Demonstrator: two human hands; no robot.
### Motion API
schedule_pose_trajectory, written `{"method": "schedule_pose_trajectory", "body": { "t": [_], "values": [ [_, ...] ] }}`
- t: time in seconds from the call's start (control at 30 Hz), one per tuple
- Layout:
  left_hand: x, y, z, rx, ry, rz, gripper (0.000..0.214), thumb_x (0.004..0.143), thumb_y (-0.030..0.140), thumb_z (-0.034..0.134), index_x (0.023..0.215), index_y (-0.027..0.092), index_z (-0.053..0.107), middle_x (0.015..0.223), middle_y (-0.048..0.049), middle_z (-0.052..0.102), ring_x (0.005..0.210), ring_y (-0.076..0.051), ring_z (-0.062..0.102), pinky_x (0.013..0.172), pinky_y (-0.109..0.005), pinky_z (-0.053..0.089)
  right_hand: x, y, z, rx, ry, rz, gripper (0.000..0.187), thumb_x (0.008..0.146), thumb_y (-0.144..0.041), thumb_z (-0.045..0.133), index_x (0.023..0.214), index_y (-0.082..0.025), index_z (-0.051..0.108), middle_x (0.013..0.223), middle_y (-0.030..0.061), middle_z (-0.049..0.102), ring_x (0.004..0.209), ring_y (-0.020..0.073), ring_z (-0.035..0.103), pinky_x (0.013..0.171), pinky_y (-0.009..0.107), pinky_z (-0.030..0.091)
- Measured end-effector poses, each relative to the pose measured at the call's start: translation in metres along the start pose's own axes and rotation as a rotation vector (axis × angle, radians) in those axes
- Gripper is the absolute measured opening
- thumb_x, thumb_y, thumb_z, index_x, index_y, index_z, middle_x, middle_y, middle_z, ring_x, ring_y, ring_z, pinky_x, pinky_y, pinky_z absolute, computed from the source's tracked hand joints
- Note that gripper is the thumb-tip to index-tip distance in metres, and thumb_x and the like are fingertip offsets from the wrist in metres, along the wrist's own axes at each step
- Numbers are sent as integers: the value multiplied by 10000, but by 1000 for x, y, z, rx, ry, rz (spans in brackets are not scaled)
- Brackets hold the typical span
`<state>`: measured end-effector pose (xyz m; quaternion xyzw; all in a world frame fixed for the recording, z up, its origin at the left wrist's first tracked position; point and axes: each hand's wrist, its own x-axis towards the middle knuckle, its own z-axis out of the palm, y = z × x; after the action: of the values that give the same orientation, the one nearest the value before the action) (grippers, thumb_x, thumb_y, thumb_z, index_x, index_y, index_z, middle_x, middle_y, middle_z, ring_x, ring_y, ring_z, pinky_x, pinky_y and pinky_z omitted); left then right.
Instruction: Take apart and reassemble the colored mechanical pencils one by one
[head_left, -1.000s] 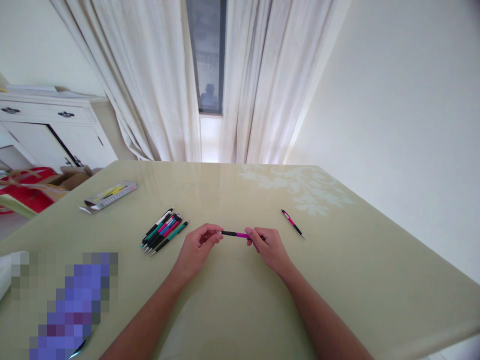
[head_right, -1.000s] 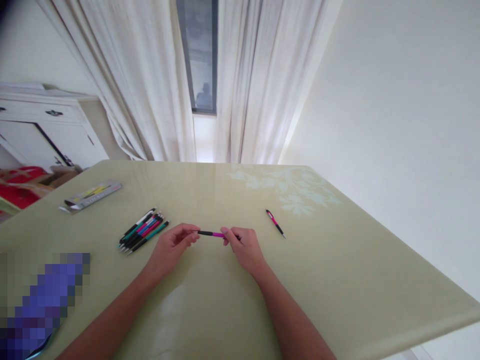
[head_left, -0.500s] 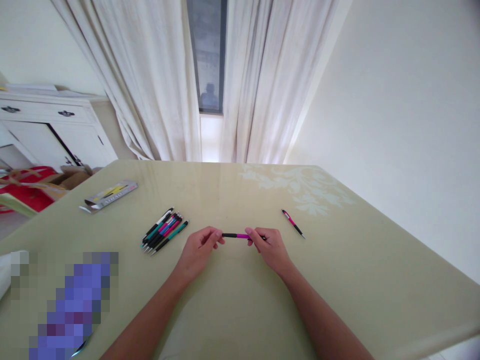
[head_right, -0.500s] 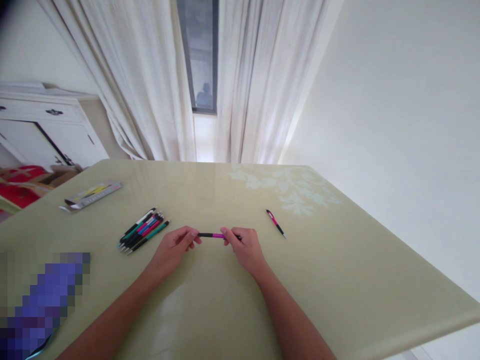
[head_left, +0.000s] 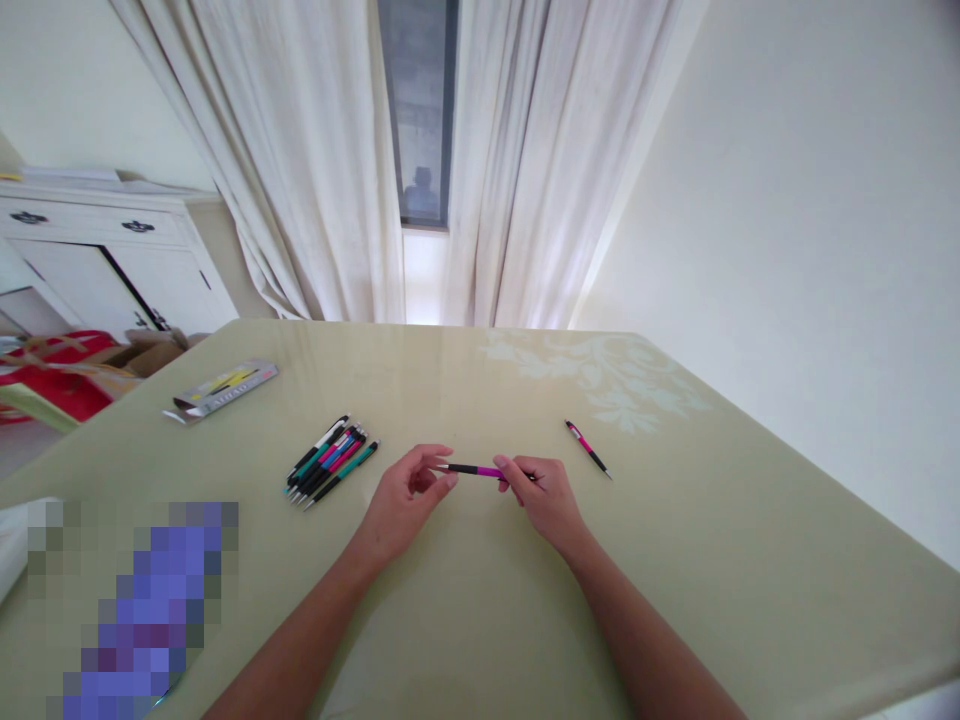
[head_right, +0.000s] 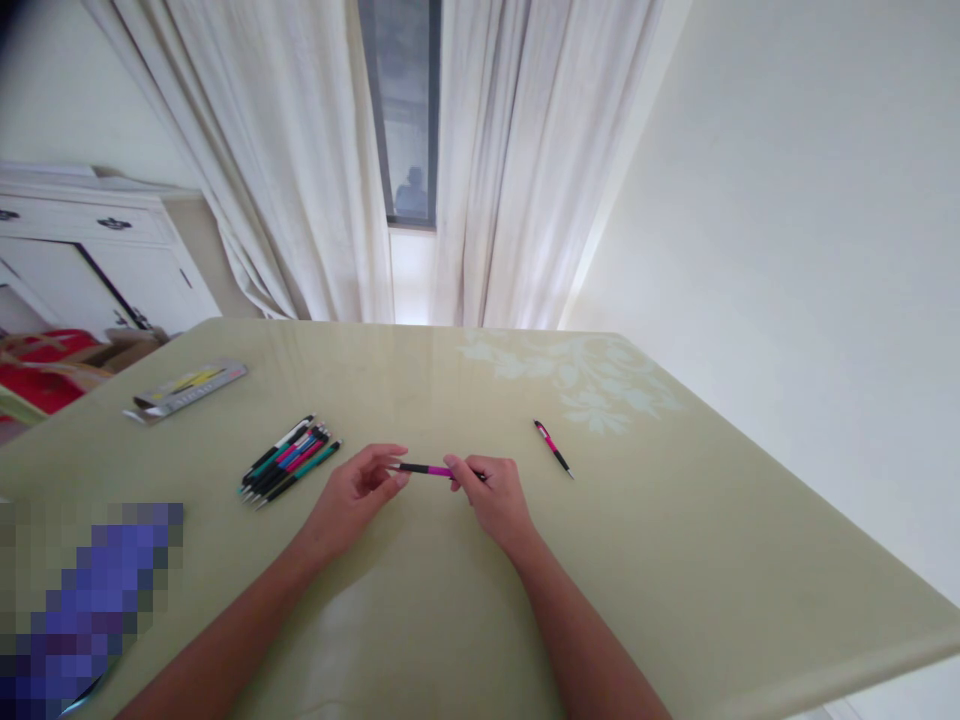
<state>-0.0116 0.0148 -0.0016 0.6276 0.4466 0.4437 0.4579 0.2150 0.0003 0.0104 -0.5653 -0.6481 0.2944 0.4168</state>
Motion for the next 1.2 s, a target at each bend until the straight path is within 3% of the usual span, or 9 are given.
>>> {"method": "schedule_pose_trajectory", "body": {
  "t": [0.17, 0.33, 0.5, 0.6, 0.7, 0.9, 1.2],
  "values": [
    [1, 5, 0, -5, -50, -37, 411, 925, 544, 580, 834, 180, 748, 727, -30, 708, 596, -151, 571, 581, -253, 457, -1, -1, 0, -9, 5, -9, 557, 947, -580, 562, 607, -168, 723, 446, -33, 438, 442, 107, 387, 457, 241, 286],
    [1, 9, -2, -56, -24, -16, 364, 888, 528, 654, 974, 197, 778, 791, -30, 749, 637, -157, 597, 612, -258, 483, 0, -3, 0, 8, 9, -17, 538, 944, -553, 571, 597, -167, 712, 447, -34, 433, 445, 104, 383, 465, 242, 282],
    [1, 5, -2, -78, -35, -77, 401, 909, 545, 628, 828, 178, 767, 716, -36, 745, 574, -140, 558, 568, -245, 457, -1, -3, 0, -1, -3, -28, 507, 930, -539, 594, 611, -167, 721, 453, -34, 430, 452, 104, 364, 459, 243, 261],
    [1, 2, -1, -112, 0, -37, 314, 862, 488, 714, 939, 187, 766, 797, -37, 776, 640, -149, 598, 612, -244, 485, -1, -4, 0, 15, 4, -3, 509, 923, -541, 600, 594, -169, 713, 451, -36, 416, 452, 104, 357, 456, 243, 258],
    [1, 1, 0, -132, -1, -29, 351, 899, 506, 667, 1009, 186, 761, 818, -44, 778, 667, -157, 620, 630, -254, 504, -1, -6, -1, 32, 22, 0, 496, 914, -529, 611, 588, -166, 708, 451, -33, 427, 451, 104, 359, 458, 244, 262],
    [0, 6, 0, -86, -78, -55, 418, 917, 544, 619, 816, 163, 760, 716, -43, 750, 569, -134, 563, 544, -236, 461, 1, -6, -1, 45, 12, -11, 474, 904, -518, 625, 603, -163, 714, 456, -36, 431, 453, 100, 356, 457, 242, 254],
    [-3, 11, 1, -30, -84, -16, 360, 935, 490, 616, 865, 174, 774, 780, -42, 773, 628, -138, 603, 603, -232, 486, 4, -3, -3, 159, -29, 83, 562, 899, -615, 610, 559, -168, 645, 437, -39, 412, 438, 99, 333, 454, 253, 236]
  ]
}}
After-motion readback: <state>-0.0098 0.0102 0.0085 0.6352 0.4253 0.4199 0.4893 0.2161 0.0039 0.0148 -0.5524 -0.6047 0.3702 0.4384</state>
